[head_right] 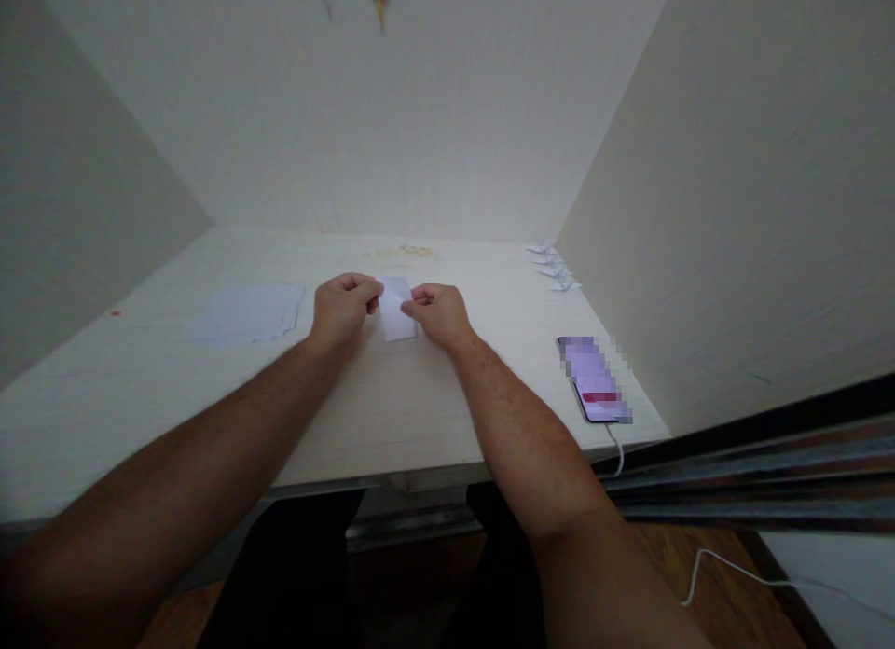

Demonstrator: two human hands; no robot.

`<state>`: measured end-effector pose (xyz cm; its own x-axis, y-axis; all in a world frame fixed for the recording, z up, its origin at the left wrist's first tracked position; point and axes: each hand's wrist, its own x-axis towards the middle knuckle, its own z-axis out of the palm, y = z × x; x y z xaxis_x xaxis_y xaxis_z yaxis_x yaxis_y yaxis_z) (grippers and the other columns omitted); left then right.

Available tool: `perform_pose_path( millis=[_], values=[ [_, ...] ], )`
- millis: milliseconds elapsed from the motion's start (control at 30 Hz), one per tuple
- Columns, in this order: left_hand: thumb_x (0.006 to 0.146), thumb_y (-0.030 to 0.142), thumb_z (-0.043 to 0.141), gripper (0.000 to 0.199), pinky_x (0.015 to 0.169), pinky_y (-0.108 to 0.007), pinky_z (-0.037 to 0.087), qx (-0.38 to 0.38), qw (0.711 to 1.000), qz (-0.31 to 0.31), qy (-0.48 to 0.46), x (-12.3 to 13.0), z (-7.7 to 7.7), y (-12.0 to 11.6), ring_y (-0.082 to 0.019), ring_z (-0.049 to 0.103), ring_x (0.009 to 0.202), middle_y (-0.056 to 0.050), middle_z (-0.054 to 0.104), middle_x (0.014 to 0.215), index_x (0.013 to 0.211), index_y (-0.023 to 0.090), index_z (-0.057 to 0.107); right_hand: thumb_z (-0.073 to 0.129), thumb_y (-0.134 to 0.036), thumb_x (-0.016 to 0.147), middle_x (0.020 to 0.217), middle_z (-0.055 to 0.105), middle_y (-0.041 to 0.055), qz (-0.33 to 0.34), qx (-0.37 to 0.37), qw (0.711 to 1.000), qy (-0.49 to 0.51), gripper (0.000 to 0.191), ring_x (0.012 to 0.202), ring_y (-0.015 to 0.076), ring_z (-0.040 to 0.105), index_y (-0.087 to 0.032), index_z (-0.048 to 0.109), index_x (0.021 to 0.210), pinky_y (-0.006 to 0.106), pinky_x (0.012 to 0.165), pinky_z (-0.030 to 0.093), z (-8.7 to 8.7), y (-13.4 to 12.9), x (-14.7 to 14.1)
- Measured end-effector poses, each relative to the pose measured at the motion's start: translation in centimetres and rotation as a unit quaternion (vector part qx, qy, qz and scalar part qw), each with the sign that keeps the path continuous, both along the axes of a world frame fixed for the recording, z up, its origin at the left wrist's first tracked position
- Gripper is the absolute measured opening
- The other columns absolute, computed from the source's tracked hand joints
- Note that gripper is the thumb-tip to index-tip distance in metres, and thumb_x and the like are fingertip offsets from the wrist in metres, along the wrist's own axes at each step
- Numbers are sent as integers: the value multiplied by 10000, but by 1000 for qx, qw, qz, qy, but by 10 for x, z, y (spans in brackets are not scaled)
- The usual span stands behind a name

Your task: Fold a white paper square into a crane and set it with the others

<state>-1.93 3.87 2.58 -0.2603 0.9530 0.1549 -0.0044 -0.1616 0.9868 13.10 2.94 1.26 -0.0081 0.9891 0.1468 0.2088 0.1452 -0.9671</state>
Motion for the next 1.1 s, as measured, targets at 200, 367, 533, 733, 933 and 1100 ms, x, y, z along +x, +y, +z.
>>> perform_pose_path(
  millis=[200, 367, 533, 733, 933, 1100],
  values=[
    [611, 200, 671, 45, 501, -250, 354, -4, 1000, -5, -3, 0, 0, -1, -95, 451, 498, 18, 554, 530, 610, 170, 638, 706, -296, 655, 660, 639, 5, 18, 3, 999, -36, 147, 597, 115, 532, -161, 659, 691, 256, 586, 423, 5, -5, 1],
    [627, 182, 656, 46, 523, -248, 365, 2, 1000, -12, -3, 0, -2, -1, -89, 448, 507, 24, 547, 534, 596, 170, 624, 716, -318, 653, 632, 608, -7, 2, -5, 999, -48, 174, 587, 114, 507, -160, 667, 708, 257, 565, 395, 7, -8, 2],
    [632, 166, 655, 58, 530, -247, 366, 4, 1000, -12, -12, 1, -3, 2, -90, 448, 514, 24, 541, 530, 589, 170, 617, 749, -339, 642, 580, 573, -11, -17, -7, 998, -61, 210, 541, 107, 475, -160, 641, 655, 266, 535, 374, 8, -10, 3],
    [642, 143, 640, 77, 541, -244, 373, 8, 1000, -14, -17, 0, -3, 2, -88, 452, 531, 18, 547, 547, 577, 168, 607, 772, -376, 635, 578, 570, -13, -16, -14, 999, -45, 253, 536, 111, 483, -167, 638, 685, 266, 524, 373, 6, -10, 2],
    [647, 175, 655, 61, 531, -247, 366, 9, 1000, -5, -22, -1, -6, 6, -92, 461, 532, 14, 547, 551, 604, 165, 613, 742, -342, 657, 605, 588, -8, 8, 3, 998, -68, 206, 549, 106, 468, -161, 654, 699, 263, 531, 359, 4, -9, 3],
    [653, 166, 651, 51, 539, -241, 375, 8, 999, 1, -31, -1, -7, 8, -94, 478, 549, 14, 553, 569, 627, 165, 607, 667, -354, 753, 548, 539, -14, 19, -5, 995, -96, 216, 509, 107, 449, -168, 603, 662, 267, 523, 349, 2, -10, 4]
  ],
)
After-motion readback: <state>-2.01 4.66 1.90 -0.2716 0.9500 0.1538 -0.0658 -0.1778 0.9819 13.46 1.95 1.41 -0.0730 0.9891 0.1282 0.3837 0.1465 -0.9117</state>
